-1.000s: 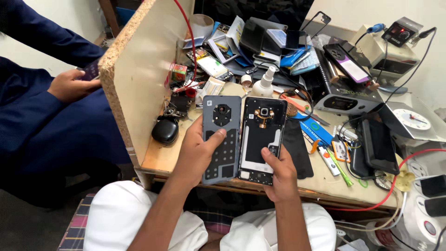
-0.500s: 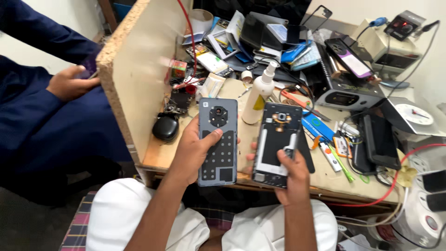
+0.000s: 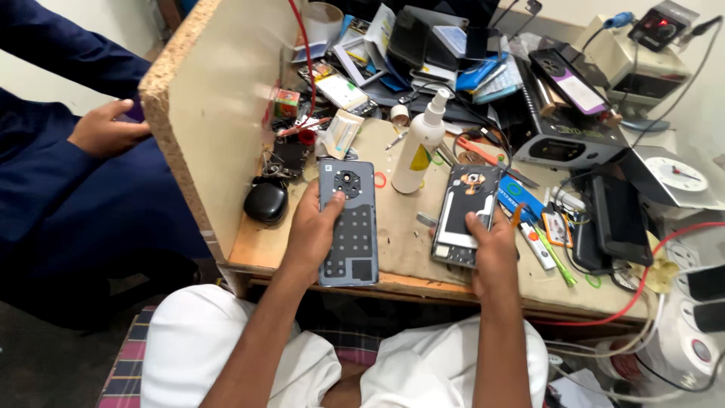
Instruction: The person pries open the back cover of a smartphone, removes it, and works on the exposed internal components with a small green pry tool, manipulating parts on the phone body at a cluttered repair bench. A second person sits nearby holding a phone.
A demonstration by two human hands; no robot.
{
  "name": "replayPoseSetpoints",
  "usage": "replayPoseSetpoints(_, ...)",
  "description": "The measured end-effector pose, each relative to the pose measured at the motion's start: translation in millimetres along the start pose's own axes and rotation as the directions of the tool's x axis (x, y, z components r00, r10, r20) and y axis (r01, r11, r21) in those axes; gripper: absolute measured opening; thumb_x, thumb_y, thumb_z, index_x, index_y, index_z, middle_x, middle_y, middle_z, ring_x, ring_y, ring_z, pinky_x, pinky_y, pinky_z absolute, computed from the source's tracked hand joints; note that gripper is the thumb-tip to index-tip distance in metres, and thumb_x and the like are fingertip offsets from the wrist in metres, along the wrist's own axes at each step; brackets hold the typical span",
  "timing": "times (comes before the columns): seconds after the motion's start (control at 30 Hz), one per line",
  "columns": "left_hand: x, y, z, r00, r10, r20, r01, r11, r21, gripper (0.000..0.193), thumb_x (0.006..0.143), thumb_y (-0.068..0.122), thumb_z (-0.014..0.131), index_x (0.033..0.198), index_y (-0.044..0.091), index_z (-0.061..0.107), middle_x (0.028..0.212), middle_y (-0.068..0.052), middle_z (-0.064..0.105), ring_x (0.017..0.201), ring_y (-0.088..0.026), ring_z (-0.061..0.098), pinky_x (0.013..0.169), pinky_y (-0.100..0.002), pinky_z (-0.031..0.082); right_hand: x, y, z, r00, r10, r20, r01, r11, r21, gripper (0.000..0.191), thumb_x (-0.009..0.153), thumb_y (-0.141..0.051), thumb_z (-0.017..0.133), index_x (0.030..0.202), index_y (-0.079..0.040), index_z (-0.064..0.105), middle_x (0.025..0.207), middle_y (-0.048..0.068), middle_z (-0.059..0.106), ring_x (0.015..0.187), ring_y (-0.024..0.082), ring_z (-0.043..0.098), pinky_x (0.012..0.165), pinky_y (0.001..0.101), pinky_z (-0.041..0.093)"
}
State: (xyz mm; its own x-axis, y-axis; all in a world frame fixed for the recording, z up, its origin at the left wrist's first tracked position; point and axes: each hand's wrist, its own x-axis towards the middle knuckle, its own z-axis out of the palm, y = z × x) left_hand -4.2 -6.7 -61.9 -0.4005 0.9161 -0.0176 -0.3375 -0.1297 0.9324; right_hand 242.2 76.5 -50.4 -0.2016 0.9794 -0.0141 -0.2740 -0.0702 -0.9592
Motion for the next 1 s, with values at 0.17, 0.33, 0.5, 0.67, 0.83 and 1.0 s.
replayPoseSetpoints(0.17, 11.7, -7.0, -4.8, 0.999, 0.047, 0.022, -0.046, 0.998, -0.046, 0.034, 0.104, 0.020, 0.051, 0.134, 0.007, 0.057, 0.105, 0.000, 0.068, 0.086, -0.007, 0.063, 0.076, -0.027, 0.054, 13.8, -8.8, -23.4, 0.994, -0.097, -0.047, 0.096, 0.995, -0.020, 0.034, 0.100, -0.005, 0.049, 0.134, 0.001, 0.050, 0.110, 0.017, 0.071, 0.083, 0.036, 0.076, 0.069, 0.0461, 0.066)
replayPoseSetpoints(0.33, 28.1, 11.1, -1.5, 0.896, 0.413, -0.162, -0.286, 0.817, 0.502, 0.031, 0.105, 0.022, 0.050, 0.126, 0.003, 0.061, 0.086, -0.009, 0.070, 0.073, -0.019, 0.066, 0.069, -0.036, 0.052, 16.6, -5.1, -35.8, 0.994, -0.105, 0.028, 0.104, 0.993, 0.062, 0.037, 0.100, -0.002, 0.052, 0.137, 0.000, 0.048, 0.113, 0.017, 0.070, 0.087, 0.035, 0.076, 0.072, 0.0458, 0.065)
replayPoseSetpoints(0.5, 67.9, 48.2, 19.2, 0.780, 0.624, -0.042, -0.400, 0.550, 0.734, 0.029, 0.107, 0.019, 0.051, 0.095, -0.002, 0.067, 0.075, -0.024, 0.064, 0.067, -0.039, 0.066, 0.060, -0.047, 0.046, 17.6, 4.9, -40.2, 0.993, -0.118, -0.015, 0.118, 0.991, 0.057, 0.040, 0.098, -0.002, 0.054, 0.137, -0.001, 0.051, 0.112, 0.014, 0.071, 0.085, 0.028, 0.075, 0.074, 0.0428, 0.065)
replayPoseSetpoints(0.67, 123.5, 97.4, 50.6, 0.694, 0.720, -0.004, -0.369, 0.362, 0.856, 0.028, 0.100, 0.020, 0.057, 0.089, 0.000, 0.072, 0.081, -0.025, 0.069, 0.081, -0.047, 0.067, 0.067, -0.055, 0.051, 19.0, 9.9, -43.1, 0.984, -0.167, -0.069, 0.169, 0.985, 0.033, 0.042, 0.097, -0.002, 0.060, 0.138, -0.002, 0.055, 0.116, 0.007, 0.070, 0.094, 0.017, 0.071, 0.081, 0.0350, 0.060)
replayPoseSetpoints(0.83, 188.6, 136.5, 82.4, 0.755, 0.655, -0.007, -0.271, 0.322, 0.907, 0.025, 0.095, 0.023, 0.062, 0.090, 0.001, 0.075, 0.090, -0.026, 0.071, 0.088, -0.047, 0.067, 0.076, -0.057, 0.052, 28.1, 22.1, -51.1, 0.984, -0.162, -0.080, 0.168, 0.983, 0.078, 0.046, 0.093, -0.003, 0.061, 0.139, -0.004, 0.057, 0.120, 0.005, 0.070, 0.102, 0.013, 0.068, 0.089, 0.0308, 0.055)
replayPoseSetpoints(1.0, 254.4, 139.0, 122.5, 0.766, 0.639, 0.064, -0.318, 0.291, 0.902, 0.026, 0.090, 0.022, 0.066, 0.093, -0.004, 0.073, 0.097, -0.029, 0.070, 0.095, -0.047, 0.069, 0.083, -0.054, 0.055, 39.7, 42.8, -69.1, 0.979, -0.149, -0.137, 0.134, 0.985, -0.112, 0.048, 0.095, -0.007, 0.063, 0.142, 0.001, 0.059, 0.127, 0.011, 0.070, 0.112, 0.017, 0.064, 0.100, 0.0346, 0.047)
